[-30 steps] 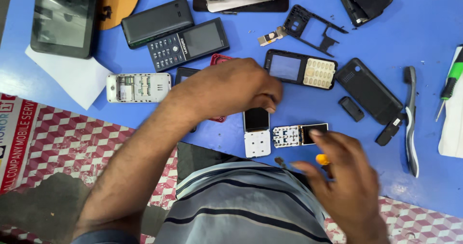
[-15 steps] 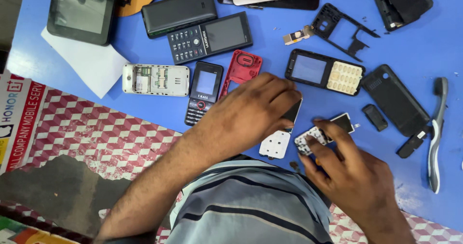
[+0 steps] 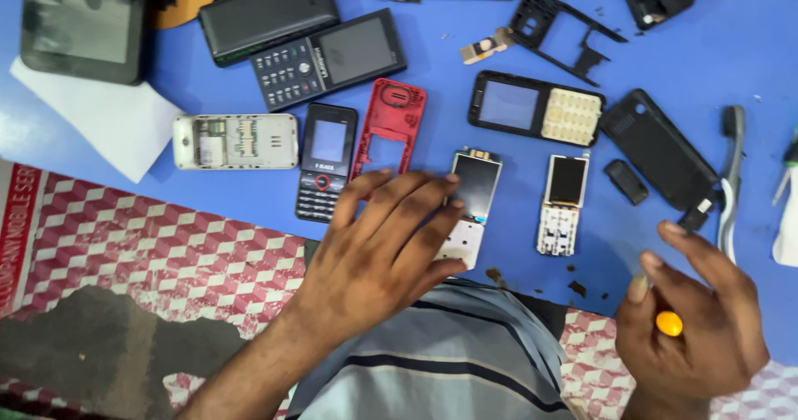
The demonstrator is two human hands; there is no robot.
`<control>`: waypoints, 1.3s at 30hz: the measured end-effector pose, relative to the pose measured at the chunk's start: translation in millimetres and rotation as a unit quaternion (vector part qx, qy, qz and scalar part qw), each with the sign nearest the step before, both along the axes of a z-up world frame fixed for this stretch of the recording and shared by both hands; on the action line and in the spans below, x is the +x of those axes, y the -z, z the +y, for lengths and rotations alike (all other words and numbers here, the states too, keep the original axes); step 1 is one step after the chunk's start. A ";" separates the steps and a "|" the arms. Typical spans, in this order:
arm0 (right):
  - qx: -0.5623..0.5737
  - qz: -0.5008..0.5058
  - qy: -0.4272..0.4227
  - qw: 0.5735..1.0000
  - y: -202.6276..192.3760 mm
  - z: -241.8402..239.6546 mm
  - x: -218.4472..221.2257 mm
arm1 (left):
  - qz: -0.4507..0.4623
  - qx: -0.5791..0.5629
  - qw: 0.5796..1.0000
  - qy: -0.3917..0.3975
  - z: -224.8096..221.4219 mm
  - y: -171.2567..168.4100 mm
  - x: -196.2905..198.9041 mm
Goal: The person disassembles several mobile phones on a blue workbench using a screwdriver and a prying tool. They remove back covers, separate internal components, and handle circuit boards and screens.
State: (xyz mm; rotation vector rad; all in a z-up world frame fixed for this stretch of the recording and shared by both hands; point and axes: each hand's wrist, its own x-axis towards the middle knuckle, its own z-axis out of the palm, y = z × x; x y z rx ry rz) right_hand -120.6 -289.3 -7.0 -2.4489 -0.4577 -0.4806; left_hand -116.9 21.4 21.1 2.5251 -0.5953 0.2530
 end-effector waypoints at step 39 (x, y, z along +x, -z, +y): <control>0.443 0.089 0.044 0.891 35.8 22.5 -19.4 | -0.058 -0.052 0.997 0.003 -11.5 33.9 -5.3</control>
